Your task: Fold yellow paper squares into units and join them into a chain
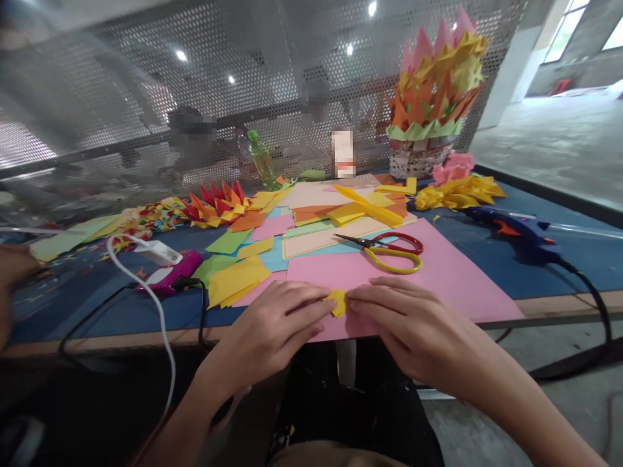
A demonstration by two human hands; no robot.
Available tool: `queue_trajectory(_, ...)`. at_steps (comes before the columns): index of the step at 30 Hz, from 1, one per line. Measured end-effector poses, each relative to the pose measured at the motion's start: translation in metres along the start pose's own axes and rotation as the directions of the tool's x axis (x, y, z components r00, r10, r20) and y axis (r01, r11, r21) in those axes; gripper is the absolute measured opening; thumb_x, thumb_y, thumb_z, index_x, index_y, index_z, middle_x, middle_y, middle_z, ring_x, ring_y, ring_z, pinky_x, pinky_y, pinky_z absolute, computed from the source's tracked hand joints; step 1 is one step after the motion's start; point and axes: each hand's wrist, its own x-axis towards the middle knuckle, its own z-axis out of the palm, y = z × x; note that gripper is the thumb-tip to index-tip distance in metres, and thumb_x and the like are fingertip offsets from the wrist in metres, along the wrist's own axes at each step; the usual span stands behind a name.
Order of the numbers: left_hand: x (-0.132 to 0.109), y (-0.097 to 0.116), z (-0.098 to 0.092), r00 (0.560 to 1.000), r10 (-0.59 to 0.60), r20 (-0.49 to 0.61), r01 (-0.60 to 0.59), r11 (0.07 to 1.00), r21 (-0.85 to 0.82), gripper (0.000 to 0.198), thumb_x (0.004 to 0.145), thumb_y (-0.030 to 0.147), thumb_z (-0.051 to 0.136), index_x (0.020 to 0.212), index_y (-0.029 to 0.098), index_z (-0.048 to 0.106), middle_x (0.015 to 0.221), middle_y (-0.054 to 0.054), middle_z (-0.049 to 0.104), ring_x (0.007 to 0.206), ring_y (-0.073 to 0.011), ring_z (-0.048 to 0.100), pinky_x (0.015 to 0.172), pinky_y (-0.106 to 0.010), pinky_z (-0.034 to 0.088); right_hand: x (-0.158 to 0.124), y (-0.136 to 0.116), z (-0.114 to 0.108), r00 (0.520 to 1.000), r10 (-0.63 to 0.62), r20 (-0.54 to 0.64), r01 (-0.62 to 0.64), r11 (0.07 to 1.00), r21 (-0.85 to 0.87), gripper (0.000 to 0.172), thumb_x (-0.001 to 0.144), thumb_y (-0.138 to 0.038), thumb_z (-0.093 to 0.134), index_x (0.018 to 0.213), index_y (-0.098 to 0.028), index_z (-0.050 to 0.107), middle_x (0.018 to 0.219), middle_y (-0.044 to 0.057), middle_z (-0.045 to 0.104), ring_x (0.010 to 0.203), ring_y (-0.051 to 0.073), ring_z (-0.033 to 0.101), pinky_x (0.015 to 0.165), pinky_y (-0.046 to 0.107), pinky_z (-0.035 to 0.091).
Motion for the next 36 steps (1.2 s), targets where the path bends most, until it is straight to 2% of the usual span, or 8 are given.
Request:
queue_trajectory(6, 0.000, 0.007, 0.006, 1.000, 0.008, 0.025, -0.011, 0.993, 0.115, 0.041, 0.117, 0.043, 0.054, 0.151, 0.023, 0.062, 0.143, -0.008, 0.072, 0.124, -0.0298, 0.066, 0.099, -0.049, 0.052, -0.007, -0.006, 0.002, 0.999, 0.009, -0.038, -0.008, 1.000, 0.015, 0.041, 0.102, -0.006, 0.053, 0.135, -0.021, 0.073, 0.146, 0.006, 0.069, 0.138, 0.021, 0.064, 0.120, 0.035, 0.058)
queue_trajectory(10, 0.001, 0.012, 0.008, 1.000, 0.020, 0.010, -0.021, 0.989, 0.149, 0.043, 0.117, 0.044, 0.052, 0.152, 0.020, 0.061, 0.135, -0.007, 0.074, 0.119, -0.0298, 0.065, 0.095, -0.049, 0.051, -0.007, -0.008, 0.004, 0.999, 0.032, -0.040, -0.029, 0.998, 0.064, 0.041, 0.102, -0.004, 0.051, 0.133, -0.021, 0.073, 0.142, 0.007, 0.070, 0.128, 0.017, 0.068, 0.113, 0.029, 0.060)
queue_trajectory(13, 0.002, 0.012, 0.008, 1.000, 0.011, 0.018, -0.013, 0.989, 0.148, 0.042, 0.117, 0.044, 0.051, 0.150, 0.019, 0.062, 0.132, -0.008, 0.074, 0.115, -0.0293, 0.065, 0.093, -0.048, 0.051, -0.003, -0.010, 0.002, 0.997, 0.058, -0.052, -0.053, 0.994, 0.094, 0.043, 0.100, -0.003, 0.050, 0.130, -0.022, 0.074, 0.143, 0.007, 0.069, 0.136, 0.019, 0.064, 0.115, 0.031, 0.060)
queue_trajectory(16, 0.002, 0.011, 0.010, 1.000, 0.011, 0.027, -0.015, 0.990, 0.139, 0.042, 0.117, 0.043, 0.053, 0.152, 0.021, 0.061, 0.134, -0.007, 0.073, 0.117, -0.0287, 0.064, 0.095, -0.047, 0.050, 0.000, -0.011, -0.001, 0.995, 0.084, -0.052, -0.078, 0.992, 0.098, 0.048, 0.098, 0.000, 0.049, 0.133, -0.024, 0.074, 0.148, 0.007, 0.067, 0.147, 0.021, 0.057, 0.120, 0.035, 0.058)
queue_trajectory(24, -0.002, 0.006, 0.013, 0.996, 0.094, 0.012, -0.094, 0.974, 0.205, 0.047, 0.118, 0.044, 0.051, 0.156, 0.017, 0.057, 0.160, -0.007, 0.064, 0.147, -0.0259, 0.055, 0.113, -0.045, 0.043, -0.008, -0.003, -0.005, 0.996, 0.091, 0.002, -0.091, 0.991, 0.103, 0.057, 0.098, 0.001, 0.048, 0.145, -0.024, 0.067, 0.148, 0.004, 0.069, 0.140, 0.015, 0.065, 0.123, 0.026, 0.053)
queue_trajectory(27, -0.003, 0.005, 0.015, 0.993, 0.120, 0.002, -0.117, 0.963, 0.245, 0.048, 0.119, 0.044, 0.050, 0.158, 0.017, 0.056, 0.160, -0.004, 0.066, 0.146, -0.0239, 0.057, 0.111, -0.044, 0.043, -0.010, 0.002, -0.008, 0.991, 0.135, 0.022, -0.137, 0.986, 0.100, 0.060, 0.098, -0.003, 0.052, 0.152, -0.027, 0.063, 0.149, 0.005, 0.068, 0.135, 0.016, 0.068, 0.118, 0.026, 0.056)
queue_trajectory(30, -0.003, 0.005, 0.016, 0.994, 0.110, 0.004, -0.107, 0.955, 0.275, 0.047, 0.119, 0.043, 0.050, 0.159, 0.017, 0.055, 0.161, -0.003, 0.065, 0.145, -0.0244, 0.058, 0.109, -0.044, 0.042, -0.009, 0.004, -0.009, 0.987, 0.160, -0.005, -0.159, 0.982, 0.100, 0.052, 0.099, -0.007, 0.056, 0.146, -0.026, 0.067, 0.146, 0.007, 0.068, 0.135, 0.020, 0.068, 0.116, 0.031, 0.059)
queue_trajectory(36, -0.001, 0.009, 0.012, 0.997, 0.072, 0.037, -0.078, 0.977, 0.198, 0.053, 0.118, 0.052, 0.048, 0.159, 0.019, 0.055, 0.160, -0.002, 0.066, 0.135, -0.0274, 0.060, 0.108, -0.044, 0.043, -0.003, 0.001, -0.005, 0.992, 0.125, 0.005, -0.124, 0.988, 0.096, 0.049, 0.099, -0.004, 0.051, 0.142, -0.023, 0.067, 0.145, 0.008, 0.068, 0.146, 0.024, 0.054, 0.120, 0.041, 0.057)
